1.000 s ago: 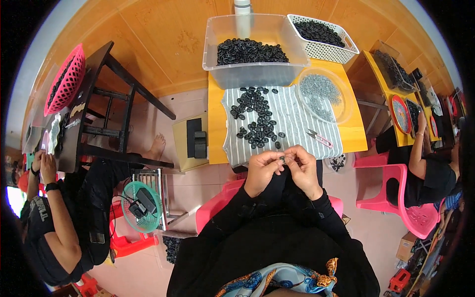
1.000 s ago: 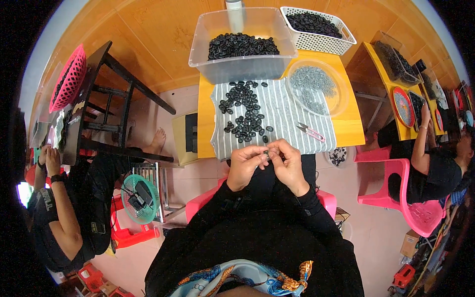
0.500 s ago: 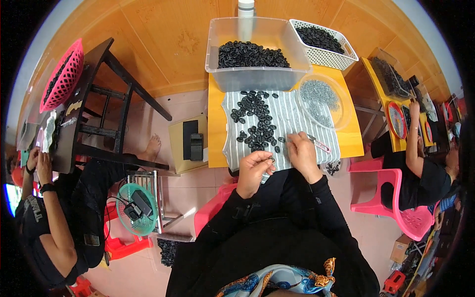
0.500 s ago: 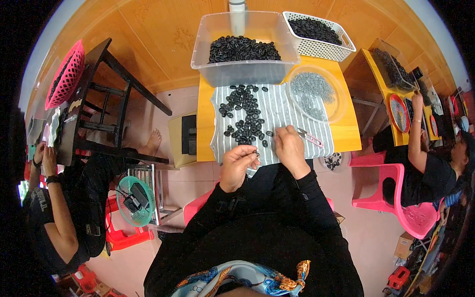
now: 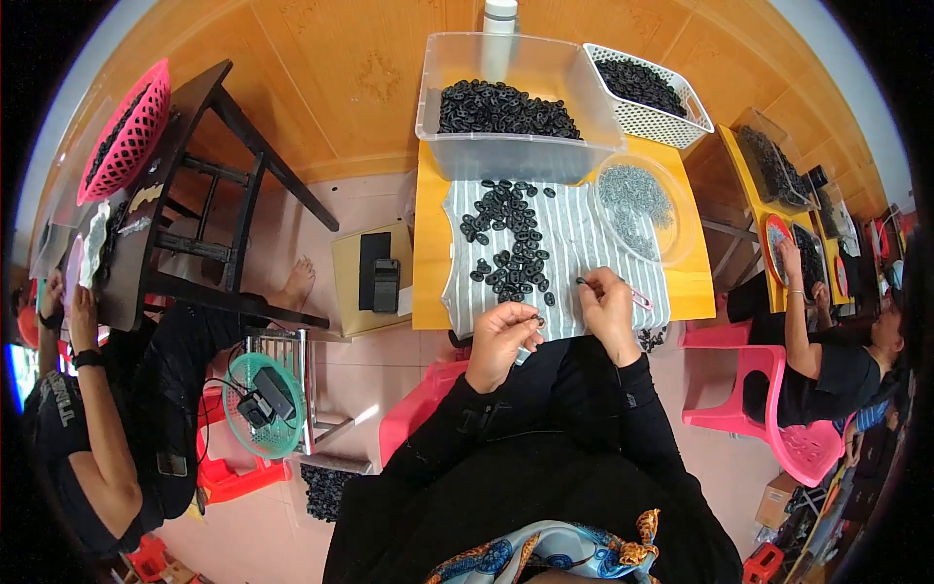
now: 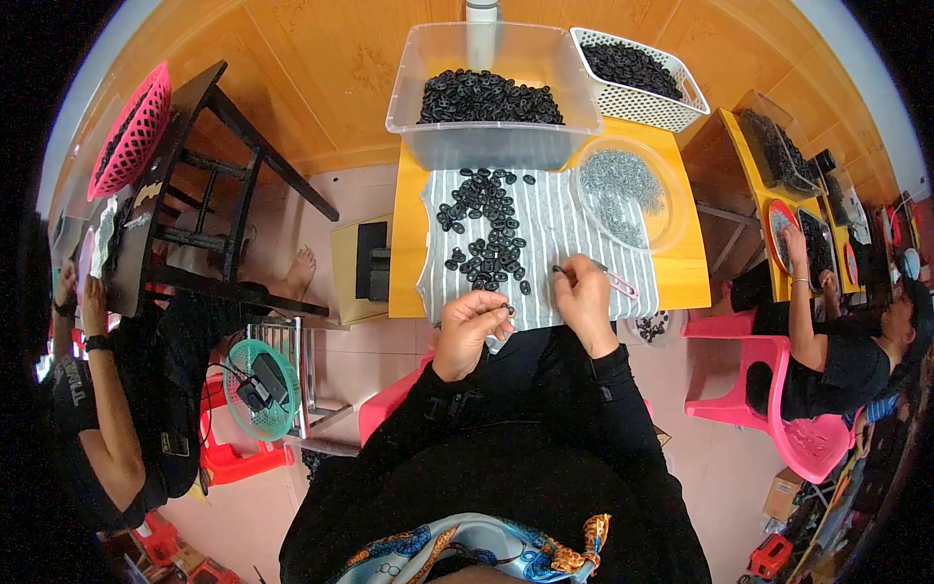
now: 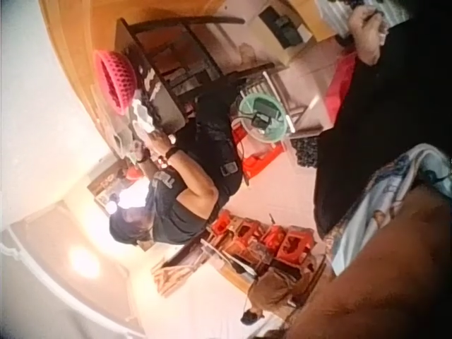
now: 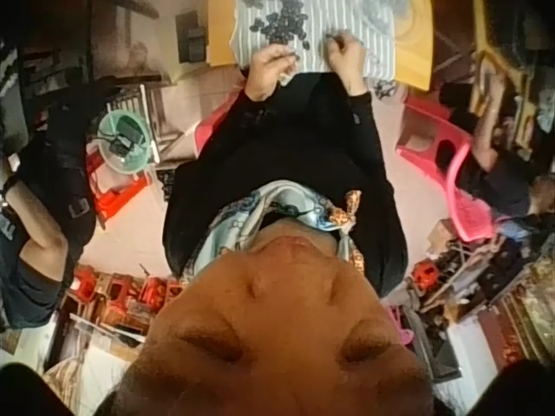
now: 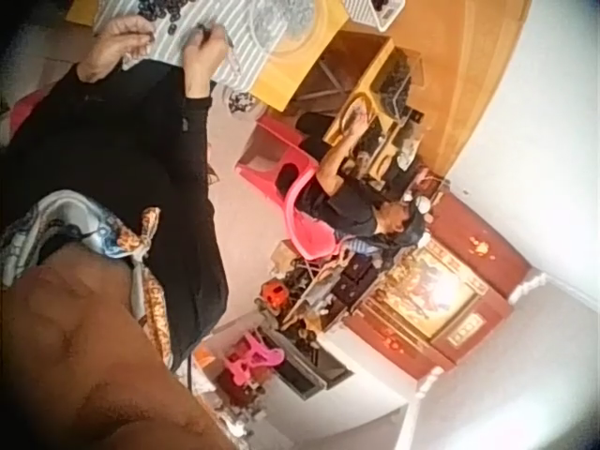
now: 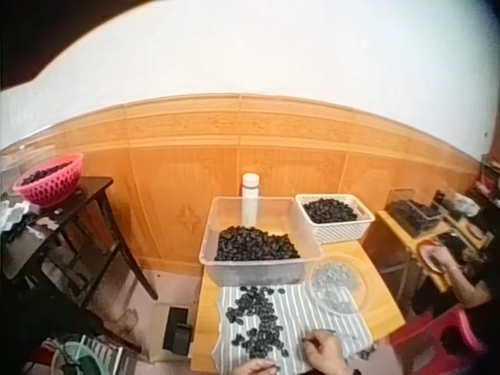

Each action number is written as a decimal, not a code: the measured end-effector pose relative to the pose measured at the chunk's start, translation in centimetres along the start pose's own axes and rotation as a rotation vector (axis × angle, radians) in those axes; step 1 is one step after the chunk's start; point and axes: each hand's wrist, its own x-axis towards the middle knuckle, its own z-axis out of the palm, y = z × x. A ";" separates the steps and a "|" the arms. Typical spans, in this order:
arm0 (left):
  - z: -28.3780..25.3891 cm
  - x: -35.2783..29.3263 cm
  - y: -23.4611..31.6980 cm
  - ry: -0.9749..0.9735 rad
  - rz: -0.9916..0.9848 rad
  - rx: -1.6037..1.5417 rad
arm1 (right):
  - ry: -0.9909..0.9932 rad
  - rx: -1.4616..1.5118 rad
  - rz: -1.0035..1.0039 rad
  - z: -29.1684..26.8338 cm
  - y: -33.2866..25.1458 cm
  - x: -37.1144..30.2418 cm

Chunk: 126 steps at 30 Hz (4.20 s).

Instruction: Sorting and inspecting small black plastic or rubber components at a workstation.

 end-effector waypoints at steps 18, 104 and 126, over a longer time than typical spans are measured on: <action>-0.1 -0.2 -0.5 -0.031 0.001 0.049 | 0.075 -0.243 -0.301 -0.6 0.8 0.0; 1.4 -0.9 -0.8 -0.033 0.174 0.051 | -0.107 0.575 -0.273 1.6 -3.3 -6.2; 0.1 -0.7 -1.0 -0.047 0.057 0.071 | -0.042 0.597 -0.216 -12.0 -6.5 9.5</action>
